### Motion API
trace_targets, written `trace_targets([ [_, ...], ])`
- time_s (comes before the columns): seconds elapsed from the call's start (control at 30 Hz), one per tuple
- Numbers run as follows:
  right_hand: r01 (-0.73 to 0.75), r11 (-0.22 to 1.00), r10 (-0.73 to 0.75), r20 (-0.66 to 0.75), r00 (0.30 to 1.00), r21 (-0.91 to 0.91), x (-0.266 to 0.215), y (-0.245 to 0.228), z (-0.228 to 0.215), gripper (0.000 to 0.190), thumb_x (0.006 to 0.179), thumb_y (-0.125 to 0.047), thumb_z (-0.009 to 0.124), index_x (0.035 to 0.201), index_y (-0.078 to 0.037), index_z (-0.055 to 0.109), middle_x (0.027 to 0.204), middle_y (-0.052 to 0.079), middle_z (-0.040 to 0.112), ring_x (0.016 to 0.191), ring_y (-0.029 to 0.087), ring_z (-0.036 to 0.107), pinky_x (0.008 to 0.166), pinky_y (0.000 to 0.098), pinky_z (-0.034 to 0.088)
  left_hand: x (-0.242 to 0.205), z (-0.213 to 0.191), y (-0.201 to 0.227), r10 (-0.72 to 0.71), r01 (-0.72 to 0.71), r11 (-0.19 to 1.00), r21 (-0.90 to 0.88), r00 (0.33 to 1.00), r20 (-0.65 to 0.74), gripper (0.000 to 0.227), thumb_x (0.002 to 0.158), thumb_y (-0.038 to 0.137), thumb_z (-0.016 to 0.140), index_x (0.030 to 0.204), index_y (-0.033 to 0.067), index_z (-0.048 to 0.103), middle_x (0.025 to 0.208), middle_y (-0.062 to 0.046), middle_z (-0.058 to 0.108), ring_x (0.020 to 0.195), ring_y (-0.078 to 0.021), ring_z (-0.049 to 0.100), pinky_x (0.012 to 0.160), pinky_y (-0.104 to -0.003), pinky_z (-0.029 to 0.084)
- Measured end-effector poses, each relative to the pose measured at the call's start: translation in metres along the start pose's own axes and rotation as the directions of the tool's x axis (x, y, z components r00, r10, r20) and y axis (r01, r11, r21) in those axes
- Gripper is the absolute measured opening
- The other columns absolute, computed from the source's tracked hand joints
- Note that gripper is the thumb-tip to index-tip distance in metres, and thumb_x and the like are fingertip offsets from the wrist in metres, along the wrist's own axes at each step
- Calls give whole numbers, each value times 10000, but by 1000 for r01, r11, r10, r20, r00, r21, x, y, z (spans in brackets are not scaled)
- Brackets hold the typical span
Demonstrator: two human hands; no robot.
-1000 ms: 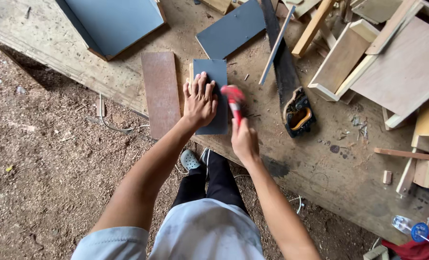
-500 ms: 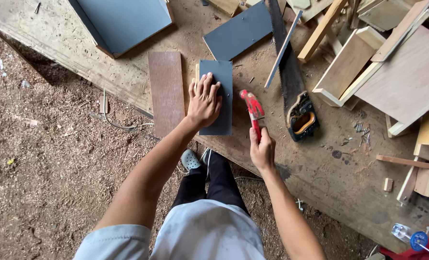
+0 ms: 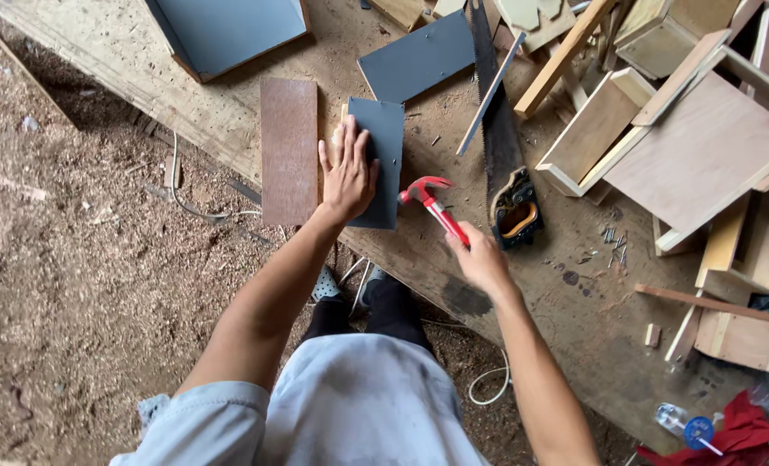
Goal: The person assembles a small wooden box by fitting side panels into grooves and securing them with a hammer and nails. They then attach a lid to the box and continue hammering nails into separate wooden pieces on the workbench.
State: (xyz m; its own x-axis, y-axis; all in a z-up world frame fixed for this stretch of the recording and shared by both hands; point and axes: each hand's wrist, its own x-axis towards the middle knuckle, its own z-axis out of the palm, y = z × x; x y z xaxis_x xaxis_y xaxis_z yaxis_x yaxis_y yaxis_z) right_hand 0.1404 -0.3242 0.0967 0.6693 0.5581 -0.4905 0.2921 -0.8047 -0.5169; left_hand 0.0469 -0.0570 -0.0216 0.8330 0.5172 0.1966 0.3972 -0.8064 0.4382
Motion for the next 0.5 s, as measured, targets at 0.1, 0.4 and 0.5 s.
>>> trace_targets([
  [0.1, 224, 939, -240, -30, 970, -259, 9, -18, -39, 350, 972, -427, 592, 1134, -128, 677, 851, 168, 728, 826, 394, 699, 715, 541, 522, 2, 1, -3, -78, 78, 997, 30, 997, 8, 637, 1051, 299, 454, 1616, 46, 307, 1719, -176, 155, 1592, -333, 148, 1220, -657, 10],
  [0.4, 409, 769, -363, 192, 912, -491, 59, -56, -74, 365, 1017, -450, 586, 1082, -94, 638, 887, 155, 738, 821, 382, 704, 736, 526, 532, -5, 14, -7, -428, 426, 892, -152, 904, 17, 650, 1051, 391, 465, 1578, 41, 315, 1592, -182, 409, 1540, -334, 279, 1212, -665, 19],
  [0.5, 514, 813, -504, 108, 857, -273, 61, -40, -57, 358, 983, -388, 549, 1162, -79, 582, 923, 145, 720, 741, 328, 702, 633, 463, 553, -4, 19, -10, -439, 435, 877, -204, 898, 25, 643, 1053, 385, 459, 1581, 45, 321, 1511, -179, 505, 1495, -332, 359, 1205, -664, 34],
])
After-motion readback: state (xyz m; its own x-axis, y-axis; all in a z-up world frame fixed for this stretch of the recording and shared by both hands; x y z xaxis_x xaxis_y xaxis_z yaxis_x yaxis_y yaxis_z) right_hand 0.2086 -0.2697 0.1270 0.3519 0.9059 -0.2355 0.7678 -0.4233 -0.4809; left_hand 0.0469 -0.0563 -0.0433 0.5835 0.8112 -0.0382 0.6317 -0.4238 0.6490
